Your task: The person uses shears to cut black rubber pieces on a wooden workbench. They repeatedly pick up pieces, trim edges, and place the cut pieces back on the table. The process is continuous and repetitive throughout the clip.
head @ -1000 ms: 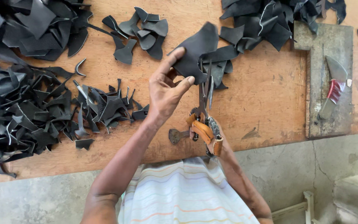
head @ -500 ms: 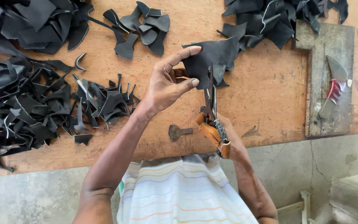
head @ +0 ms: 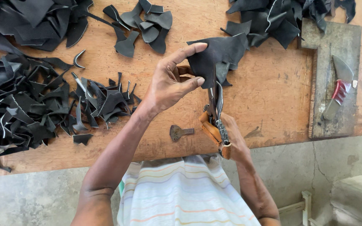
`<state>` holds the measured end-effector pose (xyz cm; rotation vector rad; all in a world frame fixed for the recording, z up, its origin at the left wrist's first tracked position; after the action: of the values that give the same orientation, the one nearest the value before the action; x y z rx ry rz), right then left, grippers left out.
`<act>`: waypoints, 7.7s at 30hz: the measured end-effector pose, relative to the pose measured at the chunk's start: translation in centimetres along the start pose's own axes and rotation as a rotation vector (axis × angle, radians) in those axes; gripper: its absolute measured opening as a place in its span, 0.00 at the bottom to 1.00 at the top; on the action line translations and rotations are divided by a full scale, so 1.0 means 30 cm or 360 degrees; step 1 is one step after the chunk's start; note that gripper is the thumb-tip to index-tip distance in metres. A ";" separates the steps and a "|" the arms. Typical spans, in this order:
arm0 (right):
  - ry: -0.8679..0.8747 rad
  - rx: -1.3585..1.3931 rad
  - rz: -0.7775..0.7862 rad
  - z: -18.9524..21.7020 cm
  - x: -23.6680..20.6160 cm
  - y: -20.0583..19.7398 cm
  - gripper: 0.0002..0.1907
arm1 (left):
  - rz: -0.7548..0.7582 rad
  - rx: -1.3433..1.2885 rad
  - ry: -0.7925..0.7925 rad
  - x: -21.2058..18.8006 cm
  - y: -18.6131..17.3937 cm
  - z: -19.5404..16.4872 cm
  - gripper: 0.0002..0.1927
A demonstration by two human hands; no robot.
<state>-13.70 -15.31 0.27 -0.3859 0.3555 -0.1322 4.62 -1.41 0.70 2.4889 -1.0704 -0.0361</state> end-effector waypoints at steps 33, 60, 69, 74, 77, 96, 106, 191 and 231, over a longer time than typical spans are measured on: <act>-0.0557 -0.0143 -0.0178 -0.101 -0.029 0.041 0.10 | 0.0050 -0.0133 0.0089 0.007 -0.023 0.050 0.33; 0.0396 0.0326 -0.0254 -0.131 -0.034 0.082 0.07 | -0.0127 -0.0226 -0.0060 0.011 -0.024 0.126 0.27; -0.0030 0.0169 -0.0202 -0.108 -0.038 0.069 0.14 | -0.0139 -0.0225 -0.0078 0.005 -0.020 0.117 0.27; -0.0140 0.0172 -0.0179 -0.093 -0.039 0.070 0.13 | -0.0240 -0.0223 -0.0152 0.016 -0.031 0.132 0.23; 0.0095 0.0182 -0.0190 -0.092 -0.046 0.065 0.09 | -0.0236 -0.0238 -0.0105 0.028 -0.038 0.132 0.19; 0.0509 0.0145 -0.0163 -0.140 -0.039 0.036 0.09 | 0.0094 -0.0099 0.0038 0.013 -0.024 0.102 0.26; 0.0603 0.0492 -0.0141 -0.130 0.016 0.002 0.11 | 0.0120 -0.0019 0.0085 -0.002 0.019 0.030 0.24; 0.0149 0.0832 -0.0249 -0.144 -0.012 0.044 0.11 | -0.0402 -0.0486 -0.0262 0.009 0.115 0.155 0.10; 0.0263 0.0310 -0.0325 -0.121 0.001 0.038 0.06 | -0.0311 -0.0151 -0.0106 -0.022 0.097 0.172 0.10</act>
<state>-14.94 -15.53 -3.33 -0.2180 0.4616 -0.3969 1.18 -4.68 -2.93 2.5119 -0.8270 -0.2237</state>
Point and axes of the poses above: each hand's wrist, its own x-axis towards the middle knuckle, its own y-axis out of the palm, z = x × y, the point moved 2 cm from there along x, towards the middle knuckle, and after that the axes turned 5 degrees about y, right-handed, at the moved point
